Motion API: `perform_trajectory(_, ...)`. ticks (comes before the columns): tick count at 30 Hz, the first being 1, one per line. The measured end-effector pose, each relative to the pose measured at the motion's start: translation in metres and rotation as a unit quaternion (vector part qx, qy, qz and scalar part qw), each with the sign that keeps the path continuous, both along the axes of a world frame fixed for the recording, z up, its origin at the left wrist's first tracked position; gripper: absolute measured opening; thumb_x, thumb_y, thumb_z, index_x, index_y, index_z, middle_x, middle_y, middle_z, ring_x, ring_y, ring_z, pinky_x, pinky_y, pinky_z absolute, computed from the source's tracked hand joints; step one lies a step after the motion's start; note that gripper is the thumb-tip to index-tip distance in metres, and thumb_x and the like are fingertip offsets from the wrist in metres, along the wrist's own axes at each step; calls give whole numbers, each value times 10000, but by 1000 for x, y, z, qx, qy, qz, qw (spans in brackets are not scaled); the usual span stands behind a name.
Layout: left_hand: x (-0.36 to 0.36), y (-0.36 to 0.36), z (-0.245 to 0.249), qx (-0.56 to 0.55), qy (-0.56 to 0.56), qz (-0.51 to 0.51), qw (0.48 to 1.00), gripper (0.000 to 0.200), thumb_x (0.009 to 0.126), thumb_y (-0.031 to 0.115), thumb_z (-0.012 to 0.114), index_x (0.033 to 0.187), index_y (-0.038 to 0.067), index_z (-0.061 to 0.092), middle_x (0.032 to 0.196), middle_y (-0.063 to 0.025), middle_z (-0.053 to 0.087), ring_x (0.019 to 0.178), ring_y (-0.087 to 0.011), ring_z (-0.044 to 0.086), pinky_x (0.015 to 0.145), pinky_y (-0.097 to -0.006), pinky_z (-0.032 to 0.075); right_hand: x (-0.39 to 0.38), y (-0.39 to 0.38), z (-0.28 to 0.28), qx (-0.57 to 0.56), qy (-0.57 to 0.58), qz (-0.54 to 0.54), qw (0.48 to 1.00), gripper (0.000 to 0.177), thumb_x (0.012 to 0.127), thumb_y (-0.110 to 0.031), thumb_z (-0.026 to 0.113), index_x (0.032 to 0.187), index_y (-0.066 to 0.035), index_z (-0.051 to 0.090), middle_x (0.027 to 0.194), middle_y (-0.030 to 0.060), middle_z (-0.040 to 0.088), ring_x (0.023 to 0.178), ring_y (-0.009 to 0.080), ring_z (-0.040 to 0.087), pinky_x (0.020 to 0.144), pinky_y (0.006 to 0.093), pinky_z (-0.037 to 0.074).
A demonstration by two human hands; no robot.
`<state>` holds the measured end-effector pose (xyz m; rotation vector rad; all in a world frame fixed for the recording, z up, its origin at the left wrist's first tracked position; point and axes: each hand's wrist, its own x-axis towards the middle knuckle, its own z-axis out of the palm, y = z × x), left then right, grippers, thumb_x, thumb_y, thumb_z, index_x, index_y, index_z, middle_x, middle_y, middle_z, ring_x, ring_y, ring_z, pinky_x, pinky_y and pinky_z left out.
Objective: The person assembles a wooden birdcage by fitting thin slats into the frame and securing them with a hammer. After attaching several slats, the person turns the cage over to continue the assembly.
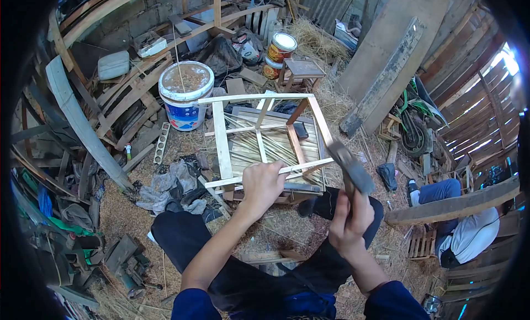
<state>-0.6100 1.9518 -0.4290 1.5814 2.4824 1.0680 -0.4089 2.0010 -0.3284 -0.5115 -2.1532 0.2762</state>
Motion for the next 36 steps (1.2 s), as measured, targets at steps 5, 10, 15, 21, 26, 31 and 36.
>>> perform_trajectory(5,1,0,3,-8,-8,-6,1000,194,896,315,788,1003,158,827,696,-166,724,669,-357,730,626,-487,545,1,3,-21,-124,-271,-54,953,503,1027,-31,638,1524,-78,577,1045,223,727,794,369,735,675,425,587)
perform_trajectory(10,2,0,7,-4,-4,-1,1000,209,885,331,793,989,153,830,686,-168,721,664,-359,732,615,-487,545,-7,-1,17,-45,0,8,999,461,1033,-18,630,1484,48,561,1082,232,730,889,355,762,760,384,586)
perform_trajectory(15,2,2,5,-9,-8,10,1000,222,868,347,800,981,159,834,681,-156,723,658,-351,735,599,-484,543,-3,3,-31,-143,-277,-54,948,495,1007,-31,661,1495,-82,601,993,203,727,788,402,725,682,470,574)
perform_trajectory(21,5,-1,4,4,0,-4,1000,245,860,363,821,1028,187,845,683,-134,732,647,-327,736,617,-457,560,-4,-4,17,-104,-37,-5,994,462,1031,-17,627,1489,12,567,1110,257,725,908,385,744,782,419,575)
perform_trajectory(26,4,0,8,-6,9,-1,1000,268,844,374,840,1039,190,851,704,-129,741,665,-323,738,643,-457,567,-2,0,-33,-132,-124,-5,983,411,1065,-35,579,1472,24,576,1194,267,745,1004,371,770,835,424,583)
perform_trajectory(31,5,4,2,0,1,11,1000,242,837,354,833,1014,190,855,703,-133,734,667,-330,734,646,-458,568,-6,1,-4,-96,-72,-5,993,511,1032,-14,626,1537,-30,547,1075,248,741,883,402,756,744,423,592)
perform_trajectory(36,8,4,7,-23,6,13,1000,241,824,349,837,1010,197,855,699,-132,730,664,-326,731,632,-459,559,3,-6,4,-118,-36,3,992,459,1025,-9,626,1481,2,567,1102,259,740,876,408,756,741,453,595)
